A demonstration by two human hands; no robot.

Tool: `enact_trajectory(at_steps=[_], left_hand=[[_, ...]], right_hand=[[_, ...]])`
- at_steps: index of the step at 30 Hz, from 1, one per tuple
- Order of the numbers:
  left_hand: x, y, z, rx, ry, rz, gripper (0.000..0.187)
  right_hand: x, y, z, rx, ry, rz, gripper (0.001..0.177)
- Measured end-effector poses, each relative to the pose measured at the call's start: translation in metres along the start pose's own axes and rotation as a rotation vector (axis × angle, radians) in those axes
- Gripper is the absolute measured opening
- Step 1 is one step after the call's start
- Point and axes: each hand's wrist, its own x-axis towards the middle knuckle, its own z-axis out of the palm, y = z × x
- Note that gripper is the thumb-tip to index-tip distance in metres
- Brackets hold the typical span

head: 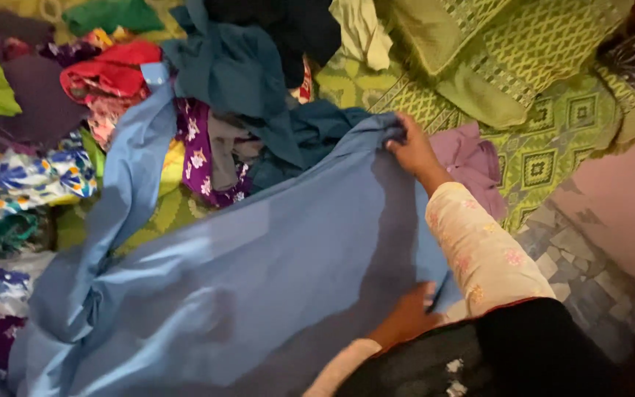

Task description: The person folds a pink shirt and a blue shirt on a patterned bedspread. They smooth and align each garment, fold sleeves and sides, then fold the body into compact rectangles. The folded shirts are placed on the bed.

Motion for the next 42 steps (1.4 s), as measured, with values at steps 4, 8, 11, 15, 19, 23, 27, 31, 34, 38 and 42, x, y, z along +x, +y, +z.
enact_trajectory(at_steps=[4,8,11,15,19,23,27,31,34,38,42], left_hand=[[0.02,0.044,-0.106,0.292,0.109,-0.07,0.039],[0.03,0.079,-0.272,0.942,0.478,-0.201,0.022],[0.011,0.039,-0.355,1.022,0.686,-0.196,0.03],[-0.004,0.011,-0.394,1.098,0.636,-0.431,0.031],[-0.014,-0.008,-0.388,1.135,0.501,-0.568,0.033],[-0.018,0.017,-0.366,1.145,0.412,-0.477,0.042],[-0.024,0.047,-0.37,1.196,0.316,-0.415,0.036],[-0.021,0.037,-0.388,1.025,0.403,-0.23,0.027],[-0.014,0.063,-0.408,0.852,0.402,-0.371,0.03],[-0.022,0.078,-0.444,0.868,0.161,-0.678,0.047],[-0.043,0.071,-0.474,0.933,0.03,-0.733,0.048]], right_hand=[[-0.042,-0.029,0.002,-0.278,-0.04,-0.3,0.066],[-0.102,-0.101,0.028,-0.465,-0.034,-0.494,0.05],[-0.143,-0.106,0.084,-0.323,-0.283,-0.586,0.043],[-0.162,-0.145,0.129,-0.268,-0.381,-0.598,0.044],[-0.156,-0.155,0.157,-0.322,-0.302,-0.677,0.037],[-0.145,-0.144,0.176,-0.414,-0.408,-0.668,0.038],[-0.145,-0.14,0.186,-0.62,-0.397,-0.717,0.041],[-0.128,-0.144,0.193,-0.755,-0.5,-0.551,0.027],[-0.106,-0.155,0.183,-0.757,-0.547,-0.485,0.018],[-0.072,-0.162,0.147,-0.957,-0.794,-0.522,0.022],[-0.036,-0.076,0.106,-1.279,-0.733,-0.585,0.01]])
